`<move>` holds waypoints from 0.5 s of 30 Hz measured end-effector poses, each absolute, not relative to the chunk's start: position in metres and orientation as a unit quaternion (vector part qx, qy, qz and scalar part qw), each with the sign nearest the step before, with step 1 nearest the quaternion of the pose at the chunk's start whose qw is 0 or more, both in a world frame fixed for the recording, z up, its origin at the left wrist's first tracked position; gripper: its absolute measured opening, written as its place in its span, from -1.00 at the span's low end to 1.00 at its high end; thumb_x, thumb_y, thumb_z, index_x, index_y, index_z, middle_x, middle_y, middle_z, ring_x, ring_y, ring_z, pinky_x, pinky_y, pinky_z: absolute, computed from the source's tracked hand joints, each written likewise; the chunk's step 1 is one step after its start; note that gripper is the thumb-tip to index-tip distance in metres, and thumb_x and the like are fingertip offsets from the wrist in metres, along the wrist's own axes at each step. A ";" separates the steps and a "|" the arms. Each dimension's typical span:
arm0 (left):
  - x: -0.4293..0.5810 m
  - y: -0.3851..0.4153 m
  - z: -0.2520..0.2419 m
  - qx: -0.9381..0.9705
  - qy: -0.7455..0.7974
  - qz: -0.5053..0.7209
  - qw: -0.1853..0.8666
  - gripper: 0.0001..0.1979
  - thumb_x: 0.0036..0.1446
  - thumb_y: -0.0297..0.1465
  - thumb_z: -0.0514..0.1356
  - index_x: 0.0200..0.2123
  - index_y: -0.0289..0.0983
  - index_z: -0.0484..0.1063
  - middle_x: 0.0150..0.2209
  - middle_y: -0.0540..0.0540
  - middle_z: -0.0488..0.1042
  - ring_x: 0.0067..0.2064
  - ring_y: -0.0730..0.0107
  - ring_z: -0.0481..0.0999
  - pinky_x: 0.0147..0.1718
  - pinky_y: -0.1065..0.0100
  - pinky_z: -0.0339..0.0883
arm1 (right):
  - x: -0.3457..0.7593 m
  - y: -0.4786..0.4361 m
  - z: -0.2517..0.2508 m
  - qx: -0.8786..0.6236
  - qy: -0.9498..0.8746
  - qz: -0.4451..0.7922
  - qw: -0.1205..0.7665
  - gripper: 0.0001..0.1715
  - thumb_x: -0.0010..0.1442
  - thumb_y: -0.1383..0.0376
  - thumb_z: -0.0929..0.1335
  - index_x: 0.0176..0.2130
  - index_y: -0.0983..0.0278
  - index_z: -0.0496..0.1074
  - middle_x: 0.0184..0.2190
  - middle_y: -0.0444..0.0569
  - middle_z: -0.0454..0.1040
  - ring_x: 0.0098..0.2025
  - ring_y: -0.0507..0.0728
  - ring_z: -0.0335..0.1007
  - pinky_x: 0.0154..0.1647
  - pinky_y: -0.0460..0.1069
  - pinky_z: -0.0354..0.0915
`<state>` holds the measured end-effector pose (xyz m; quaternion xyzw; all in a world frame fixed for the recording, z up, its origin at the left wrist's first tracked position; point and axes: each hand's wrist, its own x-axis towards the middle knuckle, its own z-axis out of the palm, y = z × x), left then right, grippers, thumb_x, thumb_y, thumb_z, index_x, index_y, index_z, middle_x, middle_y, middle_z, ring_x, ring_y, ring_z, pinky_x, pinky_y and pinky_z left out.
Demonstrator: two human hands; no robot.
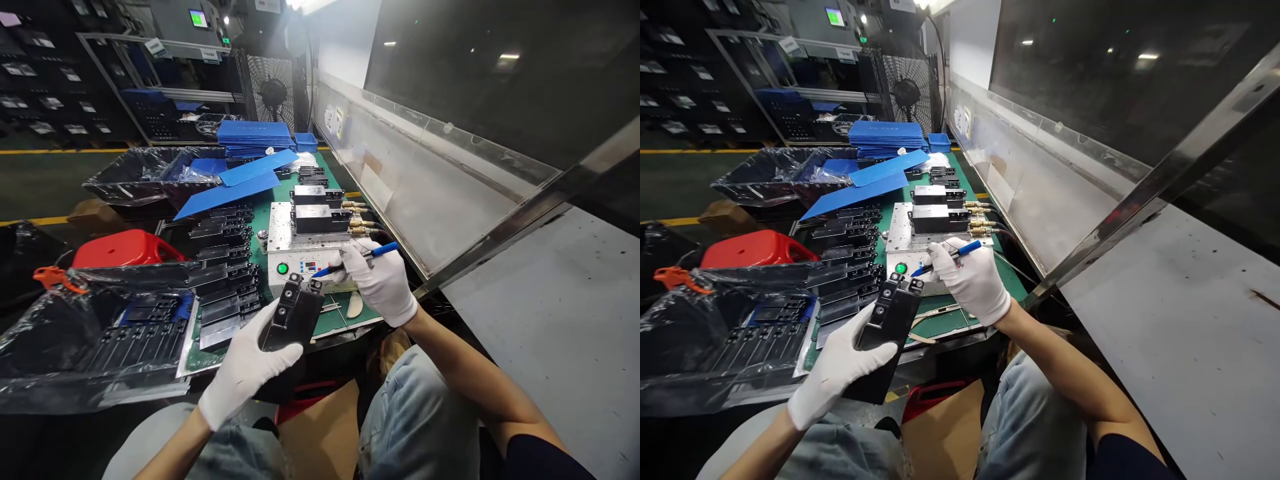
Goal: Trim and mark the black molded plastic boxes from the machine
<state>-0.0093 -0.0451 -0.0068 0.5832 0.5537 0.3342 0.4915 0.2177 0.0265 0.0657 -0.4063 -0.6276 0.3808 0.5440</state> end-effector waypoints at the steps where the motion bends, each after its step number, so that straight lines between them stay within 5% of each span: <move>1: -0.008 -0.045 -0.007 0.583 0.553 0.333 0.493 -0.18 0.02 -0.13 0.40 0.30 -0.29 0.31 0.23 -0.17 0.46 0.28 -0.05 0.39 0.22 0.14 0.32 | 0.215 0.027 0.066 -0.403 -0.626 0.387 0.543 -0.57 0.31 0.03 0.39 -0.43 0.28 0.44 -0.51 -0.09 0.53 -0.50 0.05 0.55 -0.45 -0.08 0.50; 15: 0.000 -0.047 -0.005 0.581 0.553 0.322 0.503 -0.20 0.02 -0.23 0.37 0.31 -0.32 0.29 0.25 -0.18 0.44 0.23 -0.02 0.43 0.18 0.13 0.37 | 0.212 0.032 0.054 -0.416 -0.687 0.299 0.515 -0.59 0.39 0.06 0.32 -0.39 0.26 0.46 -0.47 -0.07 0.53 -0.47 0.05 0.50 -0.40 -0.05 0.46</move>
